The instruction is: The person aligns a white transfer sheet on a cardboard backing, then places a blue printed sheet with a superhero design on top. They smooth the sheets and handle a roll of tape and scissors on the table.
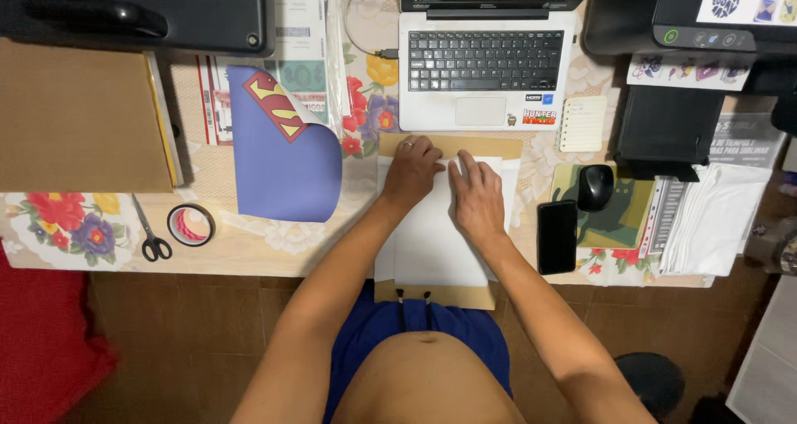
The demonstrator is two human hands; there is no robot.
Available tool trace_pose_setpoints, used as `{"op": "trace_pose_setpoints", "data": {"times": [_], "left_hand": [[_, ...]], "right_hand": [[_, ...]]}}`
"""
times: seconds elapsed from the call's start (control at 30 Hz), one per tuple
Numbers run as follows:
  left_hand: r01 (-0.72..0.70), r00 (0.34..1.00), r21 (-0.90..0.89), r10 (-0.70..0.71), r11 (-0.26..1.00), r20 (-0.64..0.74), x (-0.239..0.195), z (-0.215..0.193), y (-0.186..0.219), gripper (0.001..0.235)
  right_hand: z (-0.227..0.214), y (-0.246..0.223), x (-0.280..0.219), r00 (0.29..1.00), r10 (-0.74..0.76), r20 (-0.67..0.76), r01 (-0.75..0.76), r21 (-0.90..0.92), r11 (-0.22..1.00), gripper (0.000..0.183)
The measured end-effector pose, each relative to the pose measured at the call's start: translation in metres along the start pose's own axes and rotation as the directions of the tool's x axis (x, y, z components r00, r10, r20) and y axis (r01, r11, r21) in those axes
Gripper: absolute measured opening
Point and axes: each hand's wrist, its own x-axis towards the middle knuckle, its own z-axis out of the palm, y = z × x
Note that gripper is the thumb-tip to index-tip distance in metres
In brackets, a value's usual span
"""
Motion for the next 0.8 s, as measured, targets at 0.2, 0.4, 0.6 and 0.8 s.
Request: {"op": "trace_pose_setpoints", "data": {"times": [0.2,0.4,0.6,0.8], "left_hand": [[0.049,0.998,-0.048,-0.047,0.998,0.042,0.008,-0.011,0.005,0.022],[0.072,0.993,-0.01,-0.07,0.997,0.099,0.014,-0.006,0.002,0.026],[0.04,0.998,-0.026,-0.039,0.999,0.043,0.008,-0.002,0.002,0.022],[0.005,1.0,-0.007,-0.005,1.0,0.026,0.009,-0.002,-0.002,0.025]], "right_hand": [[-0.004,0.005,0.015,0.999,-0.028,0.025,0.027,0.051,0.998,0.034],[0.011,0.025,0.025,0.995,-0.079,-0.068,0.085,0.079,0.993,0.017],[0.006,0.027,0.027,0.986,-0.111,-0.12,0.121,0.076,0.99,0.014],[0.011,0.028,0.026,0.984,-0.106,-0.145,0.118,0.074,0.99,0.014]]}}
